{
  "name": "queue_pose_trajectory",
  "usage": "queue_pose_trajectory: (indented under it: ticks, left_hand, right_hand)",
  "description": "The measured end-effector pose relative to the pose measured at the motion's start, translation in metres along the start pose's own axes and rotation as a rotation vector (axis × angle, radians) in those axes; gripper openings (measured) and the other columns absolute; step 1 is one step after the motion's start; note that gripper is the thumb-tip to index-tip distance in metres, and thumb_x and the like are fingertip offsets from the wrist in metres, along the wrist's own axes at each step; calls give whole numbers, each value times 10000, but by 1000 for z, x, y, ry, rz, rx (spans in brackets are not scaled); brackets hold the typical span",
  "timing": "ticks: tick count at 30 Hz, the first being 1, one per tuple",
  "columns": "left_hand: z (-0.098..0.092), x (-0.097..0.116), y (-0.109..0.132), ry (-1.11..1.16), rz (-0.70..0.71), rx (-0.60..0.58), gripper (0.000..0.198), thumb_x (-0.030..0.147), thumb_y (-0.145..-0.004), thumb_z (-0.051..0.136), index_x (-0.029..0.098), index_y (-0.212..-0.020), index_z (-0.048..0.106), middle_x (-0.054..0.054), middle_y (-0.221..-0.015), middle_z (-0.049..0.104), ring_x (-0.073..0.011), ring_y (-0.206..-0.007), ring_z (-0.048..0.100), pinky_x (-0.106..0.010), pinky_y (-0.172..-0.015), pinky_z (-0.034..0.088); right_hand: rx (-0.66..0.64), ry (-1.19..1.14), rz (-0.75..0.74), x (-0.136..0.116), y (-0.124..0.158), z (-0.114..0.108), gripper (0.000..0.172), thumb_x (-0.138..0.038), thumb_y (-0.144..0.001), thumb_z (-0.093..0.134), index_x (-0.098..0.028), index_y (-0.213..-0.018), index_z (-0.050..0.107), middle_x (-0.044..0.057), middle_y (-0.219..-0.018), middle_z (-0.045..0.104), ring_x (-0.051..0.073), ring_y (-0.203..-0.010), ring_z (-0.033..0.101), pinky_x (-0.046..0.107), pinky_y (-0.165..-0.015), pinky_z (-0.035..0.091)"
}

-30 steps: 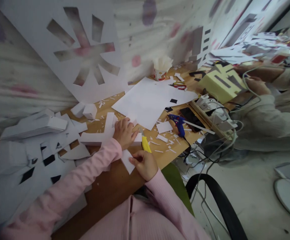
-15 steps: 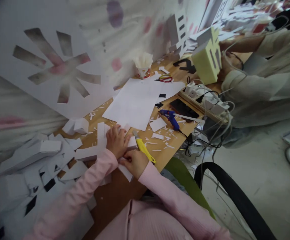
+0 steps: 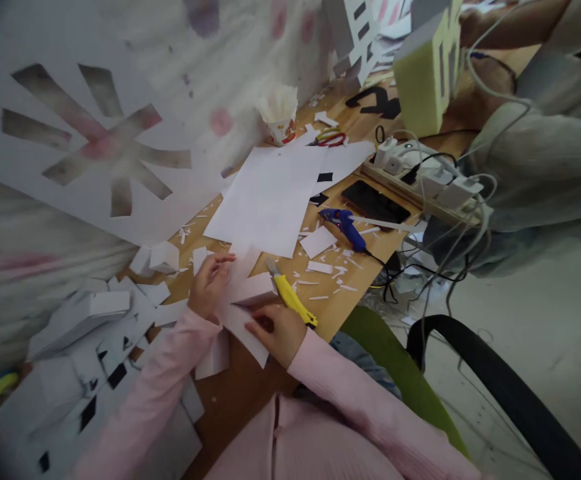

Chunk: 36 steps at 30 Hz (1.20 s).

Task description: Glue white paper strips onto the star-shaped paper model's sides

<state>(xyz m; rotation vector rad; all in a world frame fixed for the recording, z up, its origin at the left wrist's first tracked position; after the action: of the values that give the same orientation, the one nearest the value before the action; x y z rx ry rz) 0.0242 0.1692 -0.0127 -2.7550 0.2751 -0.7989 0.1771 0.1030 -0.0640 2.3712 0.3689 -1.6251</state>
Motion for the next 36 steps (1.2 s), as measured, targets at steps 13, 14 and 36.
queue_pose_trajectory:
  ticks: [13, 14, 36]
  left_hand:
    - [-25, 19, 68, -266, 287, -397, 886, 175, -649, 703, 268, -1415, 269, -13, -1205, 662, -294, -1124, 467, -455, -983, 222]
    - [-22, 20, 68, -282, 279, -409, 895, 146, -649, 689, 286, -1422, 261, 1, -1180, 677, -292, -1114, 467, -460, -979, 203]
    - [7, -5, 34, 88, 34, -812, 778, 502, -654, 778, 309, -1335, 455, -2, -1065, 717, -256, -947, 533, -378, -804, 270]
  right_hand:
    - [65, 58, -284, 11, 37, 22, 1014, -153, -623, 700, -201, -1475, 152, 145, -1338, 512, 297, -1208, 510, 438, -991, 444]
    - [75, 58, -300, 12, 37, 21, 989, -156, -646, 678, -196, -1477, 143, 145, -1321, 529, 291, -1191, 527, 428, -976, 458]
    - [70, 150, -313, -6, 27, -4, 416, -302, -778, 659, -161, -1151, 541, 117, -961, 646, 225, -848, 644, 351, -723, 559]
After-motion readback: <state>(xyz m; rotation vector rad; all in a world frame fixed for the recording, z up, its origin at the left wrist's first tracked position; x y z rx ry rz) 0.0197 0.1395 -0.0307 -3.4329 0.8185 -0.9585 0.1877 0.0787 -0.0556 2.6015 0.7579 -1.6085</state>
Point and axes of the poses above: each hand's wrist, its own y-axis away from the middle knuckle, its own z-axis out of the palm, x = y × z, the point moved 5 cm from there along -y, towards the middle knuckle
